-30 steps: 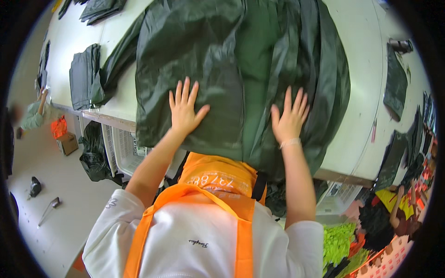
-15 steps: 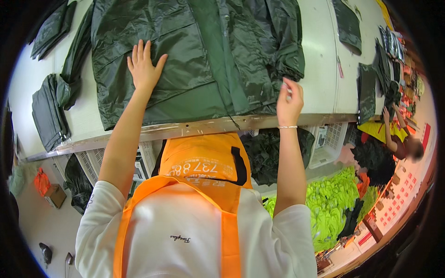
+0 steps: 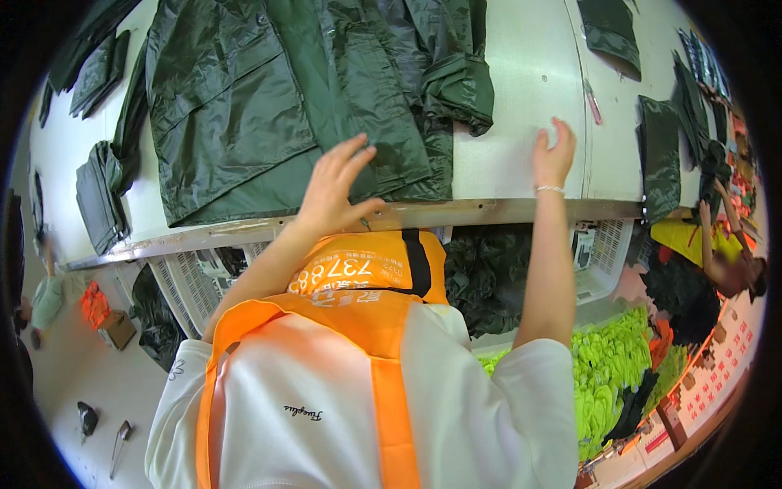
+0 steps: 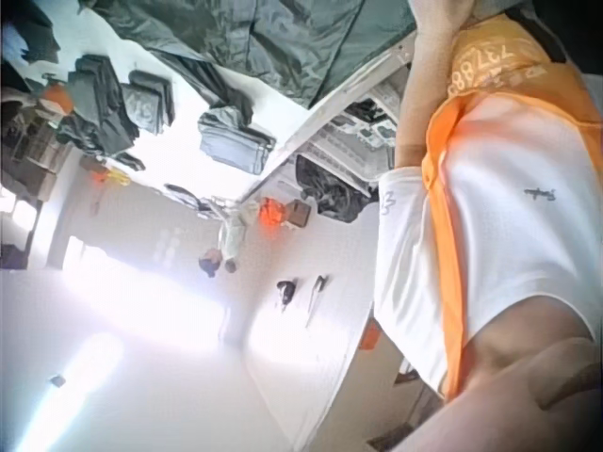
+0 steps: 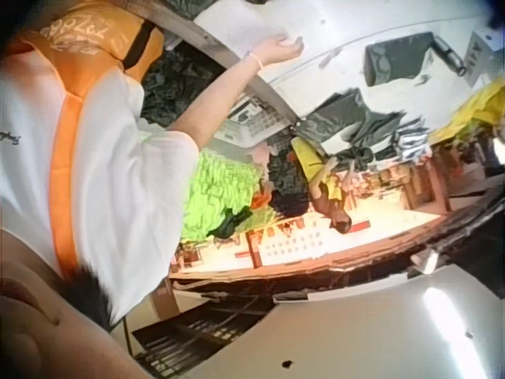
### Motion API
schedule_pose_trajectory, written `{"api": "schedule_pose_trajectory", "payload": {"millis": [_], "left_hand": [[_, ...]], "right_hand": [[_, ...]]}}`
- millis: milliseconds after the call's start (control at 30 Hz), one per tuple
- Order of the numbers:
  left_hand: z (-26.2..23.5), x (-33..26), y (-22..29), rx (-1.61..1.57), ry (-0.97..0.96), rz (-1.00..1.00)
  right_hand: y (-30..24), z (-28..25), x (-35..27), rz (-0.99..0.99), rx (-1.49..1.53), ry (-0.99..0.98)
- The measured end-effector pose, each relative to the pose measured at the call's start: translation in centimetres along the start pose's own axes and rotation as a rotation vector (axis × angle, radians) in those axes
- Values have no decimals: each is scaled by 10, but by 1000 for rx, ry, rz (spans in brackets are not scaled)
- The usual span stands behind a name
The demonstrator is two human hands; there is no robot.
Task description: The person folds a dark green jacket on a white table. They smooth the fabric, fold the sleeves inward, fold the body in half, and then fold it again into a compact rectangle. The folded jacket is placed on a stack of similar folded jackets.
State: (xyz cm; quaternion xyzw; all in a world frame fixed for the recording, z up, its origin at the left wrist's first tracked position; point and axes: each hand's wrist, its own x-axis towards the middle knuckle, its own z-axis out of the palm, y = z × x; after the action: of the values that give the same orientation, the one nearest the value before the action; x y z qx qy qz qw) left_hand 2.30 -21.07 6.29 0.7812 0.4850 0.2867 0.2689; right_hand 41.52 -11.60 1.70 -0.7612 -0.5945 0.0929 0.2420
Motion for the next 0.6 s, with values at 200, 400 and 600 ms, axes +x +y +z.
{"api": "schedule_pose_trajectory", "payload": {"millis": [200, 400, 600], "left_hand": [[36, 37, 20, 163, -137, -25], [29, 59, 25, 463, -478, 79], [30, 77, -6, 603, -449, 478]], "right_hand": [[167, 14, 146, -116, -380, 129], [132, 1, 167, -17, -450, 35], [128, 10, 163, -16, -188, 27]]}}
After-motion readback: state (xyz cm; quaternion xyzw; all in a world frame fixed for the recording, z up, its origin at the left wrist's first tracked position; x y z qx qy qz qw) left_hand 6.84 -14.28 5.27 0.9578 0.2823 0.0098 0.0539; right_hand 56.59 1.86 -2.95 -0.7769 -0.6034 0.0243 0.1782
